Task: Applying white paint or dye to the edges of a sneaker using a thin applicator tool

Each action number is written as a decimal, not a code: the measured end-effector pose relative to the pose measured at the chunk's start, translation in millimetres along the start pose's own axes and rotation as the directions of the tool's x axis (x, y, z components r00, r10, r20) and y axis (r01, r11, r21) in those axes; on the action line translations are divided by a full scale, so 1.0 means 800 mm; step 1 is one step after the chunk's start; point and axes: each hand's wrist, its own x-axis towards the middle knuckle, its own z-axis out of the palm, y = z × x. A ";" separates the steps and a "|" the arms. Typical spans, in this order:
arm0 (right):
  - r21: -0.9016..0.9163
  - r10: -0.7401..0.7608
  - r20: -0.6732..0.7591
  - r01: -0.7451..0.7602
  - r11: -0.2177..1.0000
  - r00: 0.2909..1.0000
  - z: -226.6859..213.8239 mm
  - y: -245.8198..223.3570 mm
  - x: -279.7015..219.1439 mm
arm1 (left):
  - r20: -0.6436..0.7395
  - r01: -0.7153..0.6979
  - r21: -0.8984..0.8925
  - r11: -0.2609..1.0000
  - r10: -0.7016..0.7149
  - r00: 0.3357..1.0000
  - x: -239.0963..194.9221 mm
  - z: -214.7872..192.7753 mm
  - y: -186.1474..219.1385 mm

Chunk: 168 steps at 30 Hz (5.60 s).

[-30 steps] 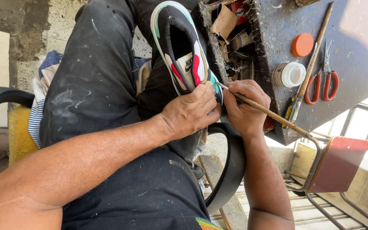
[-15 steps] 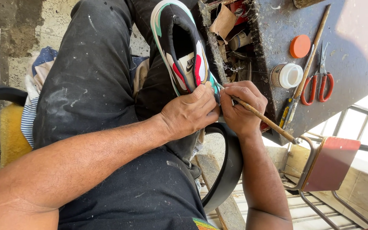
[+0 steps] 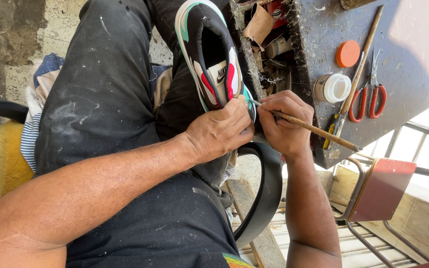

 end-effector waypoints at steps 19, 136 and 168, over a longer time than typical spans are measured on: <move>0.054 0.129 0.097 -0.134 0.989 0.987 -0.026 -0.011 -0.005 | -0.078 0.016 0.024 1.000 -0.014 0.997 -0.001 -0.001 -0.003; 0.156 0.169 -0.156 -0.145 0.977 0.973 -0.004 0.007 -0.053 | 0.066 -0.031 0.020 0.999 0.029 0.997 -0.003 -0.003 -0.003; 0.060 -0.035 0.003 0.034 0.998 0.999 -0.006 -0.001 0.008 | 0.057 -0.012 0.007 1.000 0.012 0.998 -0.008 -0.004 -0.003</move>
